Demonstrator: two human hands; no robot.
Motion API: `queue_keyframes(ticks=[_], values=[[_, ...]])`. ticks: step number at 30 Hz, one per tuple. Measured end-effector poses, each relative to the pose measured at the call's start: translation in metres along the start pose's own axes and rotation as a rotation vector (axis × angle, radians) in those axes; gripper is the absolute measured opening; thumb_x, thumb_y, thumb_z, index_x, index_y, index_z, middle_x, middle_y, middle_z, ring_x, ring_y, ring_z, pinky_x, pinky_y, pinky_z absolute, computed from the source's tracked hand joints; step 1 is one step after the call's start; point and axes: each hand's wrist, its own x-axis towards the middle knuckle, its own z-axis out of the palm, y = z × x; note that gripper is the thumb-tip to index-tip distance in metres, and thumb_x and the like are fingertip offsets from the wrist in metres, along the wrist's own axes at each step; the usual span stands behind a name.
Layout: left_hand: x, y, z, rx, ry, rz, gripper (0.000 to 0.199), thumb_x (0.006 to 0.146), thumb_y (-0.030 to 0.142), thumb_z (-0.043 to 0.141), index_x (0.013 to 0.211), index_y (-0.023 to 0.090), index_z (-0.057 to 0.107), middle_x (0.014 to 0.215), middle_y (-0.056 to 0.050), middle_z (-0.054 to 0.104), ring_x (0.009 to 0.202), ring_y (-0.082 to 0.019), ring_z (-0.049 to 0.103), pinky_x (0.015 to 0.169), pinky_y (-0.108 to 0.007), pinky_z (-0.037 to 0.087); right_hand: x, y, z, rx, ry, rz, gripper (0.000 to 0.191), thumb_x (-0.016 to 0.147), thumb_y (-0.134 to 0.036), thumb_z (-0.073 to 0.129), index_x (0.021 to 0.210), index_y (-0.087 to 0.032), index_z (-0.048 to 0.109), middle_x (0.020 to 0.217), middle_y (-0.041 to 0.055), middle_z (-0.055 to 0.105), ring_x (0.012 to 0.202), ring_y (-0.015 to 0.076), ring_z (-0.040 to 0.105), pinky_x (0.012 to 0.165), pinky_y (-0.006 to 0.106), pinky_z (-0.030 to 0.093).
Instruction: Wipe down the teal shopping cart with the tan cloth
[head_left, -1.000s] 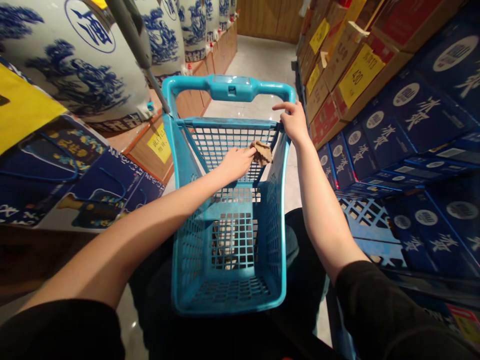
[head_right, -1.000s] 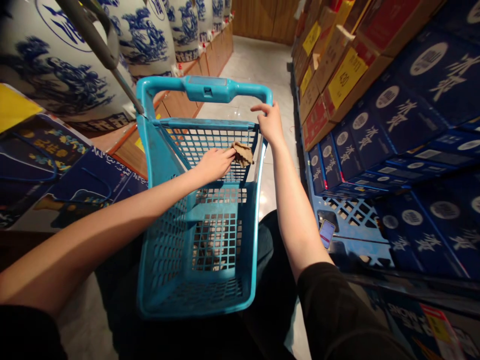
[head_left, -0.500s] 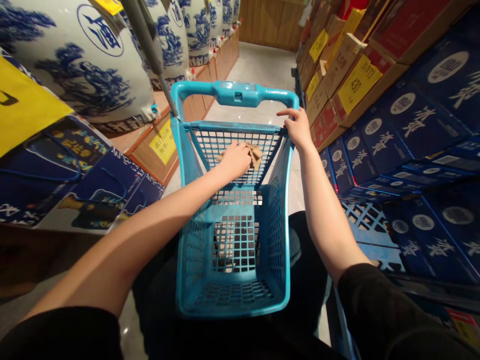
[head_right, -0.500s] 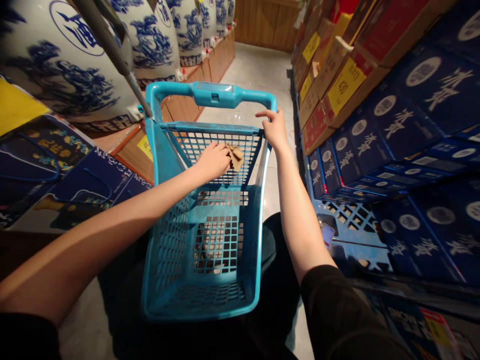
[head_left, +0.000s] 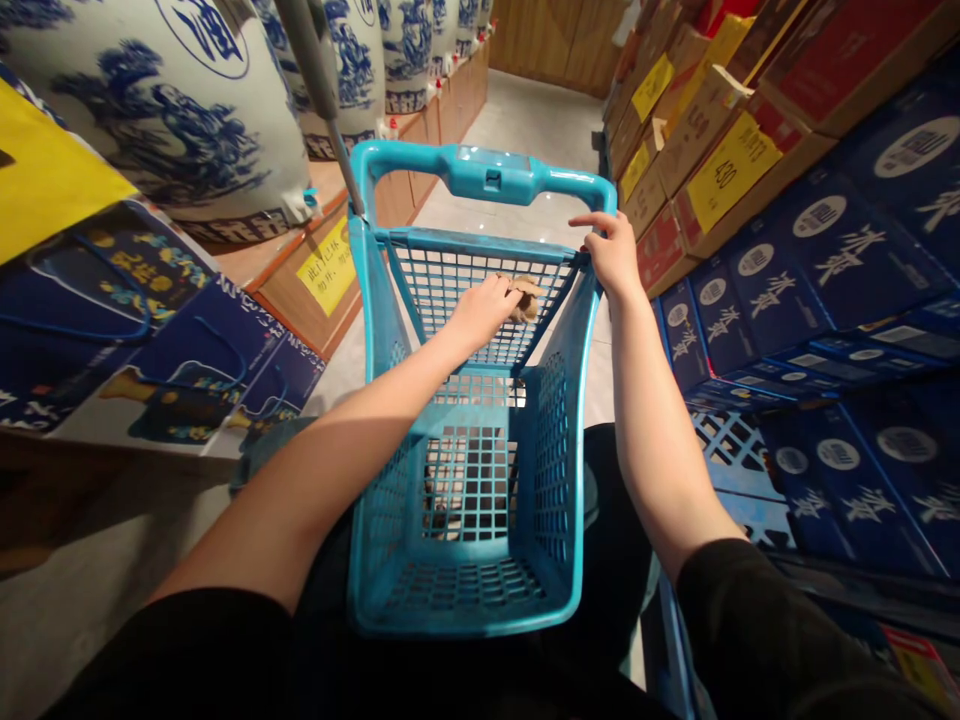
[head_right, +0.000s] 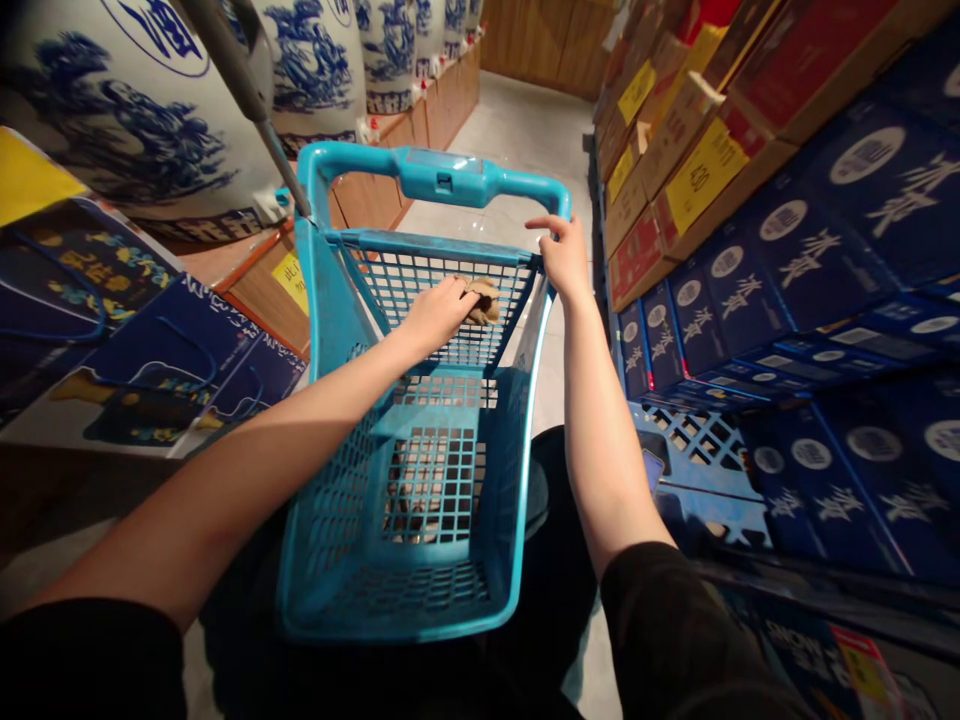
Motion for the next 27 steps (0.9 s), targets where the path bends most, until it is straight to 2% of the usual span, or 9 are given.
queue_keyframes(ticks=[4,7,10,13,17,19,23,27], values=[[0.001,-0.002,-0.024,-0.074,0.078,-0.202,0.033,0.116,0.006,0.049,0.140,0.008,0.072,0.141,-0.024,0.072,0.139,-0.038,0.067,0.106,-0.046,0.066,0.003,0.012,0.003,-0.012,-0.003,-0.023,0.033,0.097,-0.023,0.058,0.121,-0.025,0.080,0.124,0.0087,0.063,0.129,0.0315,0.065,0.129,0.067,0.054],[-0.001,0.000,-0.035,-0.085,-0.030,-0.304,0.035,0.114,0.005,0.053,0.143,0.006,0.073,0.144,-0.026,0.072,0.142,-0.041,0.068,0.109,-0.051,0.067,0.003,0.012,0.003,-0.011,-0.002,-0.020,0.035,0.098,-0.022,0.055,0.122,-0.024,0.081,0.124,0.0095,0.062,0.128,0.0306,0.065,0.129,0.066,0.055],[-0.004,0.006,-0.032,-0.088,-0.142,-0.264,0.037,0.113,0.003,0.053,0.144,0.004,0.074,0.141,-0.028,0.075,0.139,-0.041,0.072,0.109,-0.051,0.067,0.003,0.009,0.003,-0.046,0.001,-0.005,0.035,0.099,-0.023,0.055,0.122,-0.024,0.081,0.126,0.0105,0.061,0.129,0.0318,0.065,0.128,0.066,0.055],[-0.009,0.011,-0.021,-0.082,-0.260,-0.210,0.040,0.114,0.002,0.050,0.147,0.003,0.073,0.145,-0.031,0.074,0.143,-0.040,0.072,0.108,-0.048,0.066,0.003,0.008,0.002,-0.034,0.007,0.010,0.033,0.098,-0.023,0.056,0.120,-0.023,0.081,0.123,0.0100,0.060,0.126,0.0321,0.065,0.124,0.067,0.058],[-0.015,0.015,-0.006,-0.102,-0.395,-0.158,0.031,0.111,-0.001,0.060,0.125,0.009,0.085,0.130,-0.023,0.084,0.129,-0.033,0.081,0.101,-0.036,0.064,0.003,0.010,0.002,-0.007,-0.009,0.013,0.034,0.096,-0.023,0.056,0.120,-0.023,0.080,0.118,0.0084,0.060,0.122,0.0299,0.065,0.121,0.065,0.061],[-0.016,0.014,-0.005,-0.114,-0.397,-0.162,0.028,0.108,-0.001,0.065,0.118,0.013,0.088,0.122,-0.019,0.087,0.122,-0.031,0.084,0.098,-0.033,0.063,0.003,0.011,0.002,-0.003,-0.016,0.007,0.035,0.095,-0.023,0.056,0.120,-0.024,0.080,0.117,0.0083,0.060,0.122,0.0297,0.065,0.121,0.065,0.061],[-0.013,0.004,-0.015,-0.113,-0.352,-0.219,0.027,0.103,0.007,0.076,0.126,0.015,0.088,0.127,-0.019,0.087,0.124,-0.037,0.083,0.096,-0.037,0.064,0.003,0.012,0.003,0.017,-0.009,0.020,0.038,0.091,-0.020,0.054,0.118,-0.024,0.081,0.122,0.0098,0.061,0.126,0.0309,0.065,0.123,0.067,0.060],[-0.013,-0.011,-0.033,-0.130,-0.247,-0.355,0.028,0.107,0.018,0.070,0.130,0.015,0.087,0.129,-0.019,0.085,0.126,-0.040,0.081,0.100,-0.043,0.064,0.004,0.011,0.003,0.016,-0.026,0.019,0.039,0.092,-0.020,0.054,0.120,-0.024,0.080,0.125,0.0105,0.060,0.130,0.0323,0.064,0.125,0.070,0.058]])
